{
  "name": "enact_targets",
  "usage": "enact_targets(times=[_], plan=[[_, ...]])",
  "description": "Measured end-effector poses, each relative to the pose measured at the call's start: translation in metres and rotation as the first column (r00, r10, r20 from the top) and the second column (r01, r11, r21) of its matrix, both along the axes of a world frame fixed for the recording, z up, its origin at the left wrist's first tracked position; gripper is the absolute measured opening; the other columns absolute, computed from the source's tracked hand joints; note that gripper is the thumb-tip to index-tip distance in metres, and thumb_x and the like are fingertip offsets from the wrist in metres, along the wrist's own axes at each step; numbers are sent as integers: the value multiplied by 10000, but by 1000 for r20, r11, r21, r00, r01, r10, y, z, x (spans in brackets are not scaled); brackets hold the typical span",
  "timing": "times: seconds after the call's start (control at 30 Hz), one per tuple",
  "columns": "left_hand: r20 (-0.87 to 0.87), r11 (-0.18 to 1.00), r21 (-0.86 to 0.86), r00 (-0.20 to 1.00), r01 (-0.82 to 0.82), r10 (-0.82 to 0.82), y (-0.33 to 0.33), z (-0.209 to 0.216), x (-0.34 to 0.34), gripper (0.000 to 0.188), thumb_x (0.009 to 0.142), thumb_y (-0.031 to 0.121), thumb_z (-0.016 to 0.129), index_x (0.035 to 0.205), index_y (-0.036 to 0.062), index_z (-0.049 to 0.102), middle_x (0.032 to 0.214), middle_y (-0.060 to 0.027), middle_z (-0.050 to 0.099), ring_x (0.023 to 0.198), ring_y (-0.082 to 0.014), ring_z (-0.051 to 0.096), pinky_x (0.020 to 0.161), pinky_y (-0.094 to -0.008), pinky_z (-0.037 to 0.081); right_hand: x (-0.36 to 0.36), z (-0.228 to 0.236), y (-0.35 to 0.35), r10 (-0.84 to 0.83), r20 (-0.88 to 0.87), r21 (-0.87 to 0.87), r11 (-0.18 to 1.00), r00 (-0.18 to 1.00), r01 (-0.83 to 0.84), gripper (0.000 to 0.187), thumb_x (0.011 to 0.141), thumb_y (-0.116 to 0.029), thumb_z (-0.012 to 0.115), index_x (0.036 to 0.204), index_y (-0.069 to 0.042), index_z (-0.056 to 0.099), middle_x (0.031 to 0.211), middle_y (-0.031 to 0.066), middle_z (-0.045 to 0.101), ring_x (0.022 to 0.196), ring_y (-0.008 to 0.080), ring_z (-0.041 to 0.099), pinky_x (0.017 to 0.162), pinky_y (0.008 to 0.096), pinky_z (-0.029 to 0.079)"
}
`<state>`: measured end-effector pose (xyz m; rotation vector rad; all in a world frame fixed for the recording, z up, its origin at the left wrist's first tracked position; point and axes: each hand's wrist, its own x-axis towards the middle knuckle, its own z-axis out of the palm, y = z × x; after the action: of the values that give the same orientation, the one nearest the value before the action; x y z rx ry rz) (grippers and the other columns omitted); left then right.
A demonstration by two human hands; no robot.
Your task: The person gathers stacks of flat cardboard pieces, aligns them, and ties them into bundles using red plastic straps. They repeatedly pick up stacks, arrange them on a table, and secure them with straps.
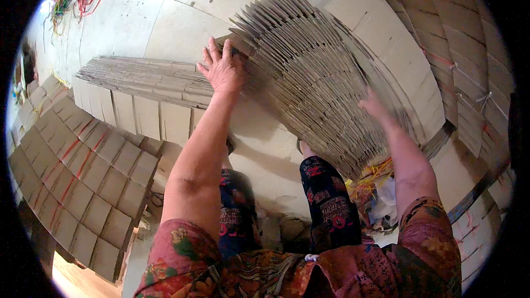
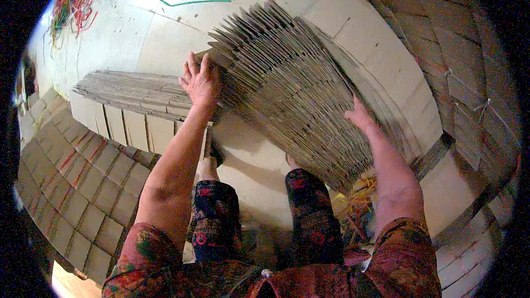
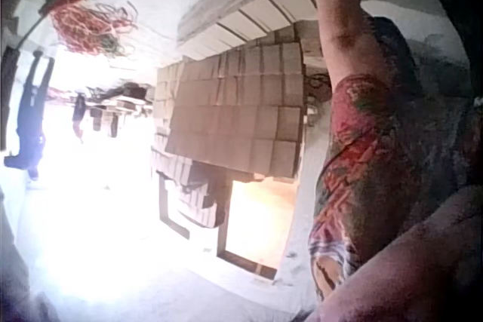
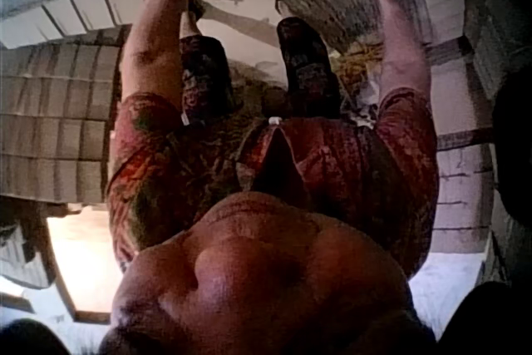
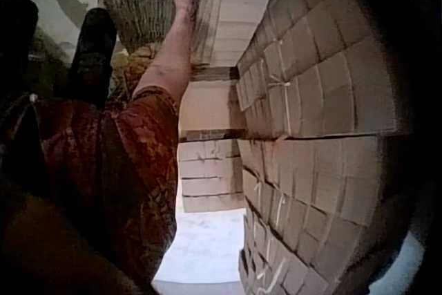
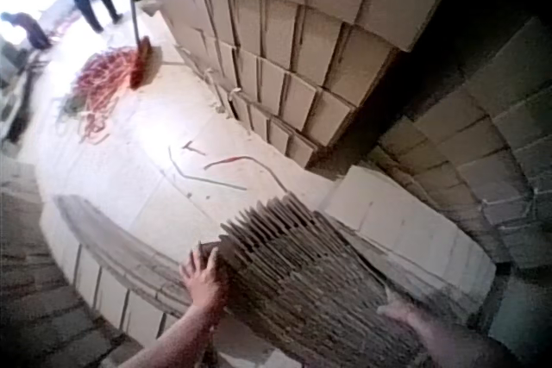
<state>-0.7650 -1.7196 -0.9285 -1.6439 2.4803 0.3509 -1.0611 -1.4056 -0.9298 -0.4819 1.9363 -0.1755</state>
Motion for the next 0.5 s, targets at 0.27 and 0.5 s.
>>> enact_targets(times=[0.27,0.5], plan=[[-76,989,29,986,-144,146,-24,4,-29,511,715,413,663,1095,97,533,1254,-115,393,1182,-295,328,992,-476,206,5,14,-16,24,-38,38,999,999,-22,809,612,-155,613,1317,57,279,1250,246,445,1168,330,427,984,353,328],[-213,996,-81,975,42,-58,-24,6,-37,533,760,337,637,1238,207,440,1401,-125,242,1293,-316,207,1016,-528,166,-8,-44,42,-12,-88,-61,998,996,6,805,606,-148,607,1312,60,281,1249,236,449,1168,323,427,980,352,334]])
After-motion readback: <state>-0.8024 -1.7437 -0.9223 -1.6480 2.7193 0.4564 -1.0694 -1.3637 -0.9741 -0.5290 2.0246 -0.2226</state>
